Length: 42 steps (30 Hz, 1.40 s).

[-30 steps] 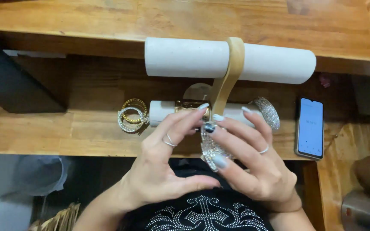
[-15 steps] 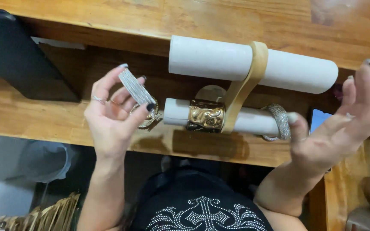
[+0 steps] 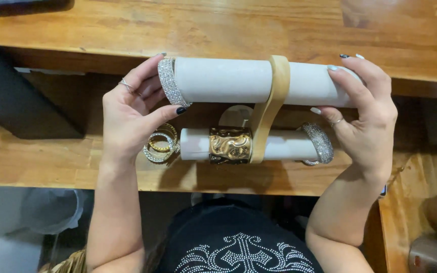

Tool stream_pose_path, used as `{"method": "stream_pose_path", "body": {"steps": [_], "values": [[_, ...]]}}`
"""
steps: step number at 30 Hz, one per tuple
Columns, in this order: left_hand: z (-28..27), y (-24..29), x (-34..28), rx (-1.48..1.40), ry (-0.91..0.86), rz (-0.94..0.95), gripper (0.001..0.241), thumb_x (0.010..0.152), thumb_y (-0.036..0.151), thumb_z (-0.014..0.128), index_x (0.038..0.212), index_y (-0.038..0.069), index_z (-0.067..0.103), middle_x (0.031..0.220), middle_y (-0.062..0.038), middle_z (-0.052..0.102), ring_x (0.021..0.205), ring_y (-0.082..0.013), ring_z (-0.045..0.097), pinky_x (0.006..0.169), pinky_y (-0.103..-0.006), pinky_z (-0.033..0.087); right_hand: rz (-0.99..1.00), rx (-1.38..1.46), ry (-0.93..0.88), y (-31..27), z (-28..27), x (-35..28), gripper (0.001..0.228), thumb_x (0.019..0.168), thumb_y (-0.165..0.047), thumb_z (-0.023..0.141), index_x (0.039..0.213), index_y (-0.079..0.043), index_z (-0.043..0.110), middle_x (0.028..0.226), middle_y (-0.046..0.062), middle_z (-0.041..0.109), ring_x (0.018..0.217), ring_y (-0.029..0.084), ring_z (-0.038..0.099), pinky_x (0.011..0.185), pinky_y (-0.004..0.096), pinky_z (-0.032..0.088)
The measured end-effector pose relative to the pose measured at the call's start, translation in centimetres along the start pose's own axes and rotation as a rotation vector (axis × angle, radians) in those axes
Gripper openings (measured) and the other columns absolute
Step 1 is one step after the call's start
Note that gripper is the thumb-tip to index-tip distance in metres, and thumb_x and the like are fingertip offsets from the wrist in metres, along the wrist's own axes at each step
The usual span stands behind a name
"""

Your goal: Organizing various bracelets by placing them onto a two-tiered jewelry display stand on a wooden table.

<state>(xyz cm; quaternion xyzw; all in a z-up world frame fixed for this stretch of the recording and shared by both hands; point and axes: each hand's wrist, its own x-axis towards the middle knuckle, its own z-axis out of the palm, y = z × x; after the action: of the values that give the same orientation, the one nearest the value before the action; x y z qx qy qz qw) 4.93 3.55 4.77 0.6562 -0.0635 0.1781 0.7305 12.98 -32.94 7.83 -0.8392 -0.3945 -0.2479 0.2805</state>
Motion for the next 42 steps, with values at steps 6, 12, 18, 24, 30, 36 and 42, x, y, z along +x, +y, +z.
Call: {"method": "stream_pose_path", "body": {"steps": [6, 12, 18, 24, 30, 36, 42], "values": [[-0.1, 2.1, 1.6, 0.382, -0.19, 0.201, 0.078, 0.075, -0.01, 0.088, 0.143, -0.006, 0.051, 0.14, -0.022, 0.056, 0.13, -0.0316, 0.063, 0.119, -0.0383, 0.053, -0.028, -0.001, -0.001, 0.2, 0.0, 0.2, 0.037, 0.109, -0.011, 0.072, 0.14, 0.004, 0.059, 0.145, 0.026, 0.052, 0.141, 0.049, 0.051, 0.121, 0.058, 0.046], [0.0, 4.2, 2.3, 0.596, -0.26, 0.24, 0.08, 0.073, -0.002, 0.093, 0.142, -0.005, 0.053, 0.131, -0.022, 0.061, 0.119, -0.0296, 0.067, 0.11, -0.0381, 0.057, -0.077, -0.005, 0.007, 0.1, -0.2, 0.3, 0.034, 0.113, -0.016, 0.064, 0.14, 0.004, 0.058, 0.141, 0.028, 0.053, 0.134, 0.049, 0.053, 0.117, 0.059, 0.048], [0.0, 4.4, 2.5, 0.678, -0.435, 0.323, 0.078, 0.07, 0.017, 0.099, 0.135, 0.0, 0.058, 0.13, -0.016, 0.066, 0.12, -0.0263, 0.065, 0.102, -0.0348, 0.05, -0.112, 0.033, -0.001, -0.7, -0.5, 0.5, 0.038, 0.112, -0.023, 0.057, 0.137, 0.006, 0.059, 0.14, 0.03, 0.053, 0.133, 0.049, 0.051, 0.117, 0.061, 0.047], [2.8, 5.2, 3.5, 1.118, -0.469, 0.592, 0.083, 0.068, 0.04, 0.099, 0.136, 0.005, 0.066, 0.127, -0.014, 0.062, 0.116, -0.0351, 0.058, 0.097, -0.0487, 0.045, -0.137, 0.0, -0.022, -1.0, -0.6, 0.8, 0.037, 0.112, -0.021, 0.059, 0.138, 0.005, 0.058, 0.139, 0.03, 0.053, 0.135, 0.05, 0.05, 0.119, 0.062, 0.046], [5.4, 5.5, 4.5, 1.258, -0.488, 0.676, 0.09, 0.073, 0.032, 0.091, 0.149, 0.007, 0.05, 0.114, -0.011, 0.071, 0.114, -0.0277, 0.065, 0.113, -0.0448, 0.038, -0.103, -0.046, -0.005, -0.9, -0.4, 0.6, 0.039, 0.113, -0.024, 0.059, 0.14, 0.004, 0.059, 0.141, 0.028, 0.055, 0.134, 0.049, 0.051, 0.117, 0.06, 0.047], [7.1, 4.4, 4.7, 1.285, -0.504, 0.614, 0.105, 0.077, 0.037, 0.091, 0.159, 0.005, 0.034, 0.112, -0.008, 0.073, 0.106, -0.027, 0.067, 0.108, -0.0429, 0.044, -0.122, -0.032, -0.002, -0.7, -0.1, 1.0, 0.039, 0.113, -0.023, 0.059, 0.14, 0.005, 0.057, 0.14, 0.029, 0.053, 0.133, 0.051, 0.051, 0.118, 0.061, 0.045], [7.3, 3.6, 4.4, 1.303, -0.406, 0.689, 0.087, 0.074, 0.036, 0.091, 0.145, 0.007, 0.051, 0.135, -0.006, 0.068, 0.124, -0.0283, 0.063, 0.109, -0.0484, 0.04, -0.119, -0.032, -0.01, -0.4, 0.1, 0.9, 0.037, 0.112, -0.015, 0.066, 0.143, 0.003, 0.055, 0.144, 0.029, 0.051, 0.137, 0.052, 0.048, 0.122, 0.064, 0.043]]}}
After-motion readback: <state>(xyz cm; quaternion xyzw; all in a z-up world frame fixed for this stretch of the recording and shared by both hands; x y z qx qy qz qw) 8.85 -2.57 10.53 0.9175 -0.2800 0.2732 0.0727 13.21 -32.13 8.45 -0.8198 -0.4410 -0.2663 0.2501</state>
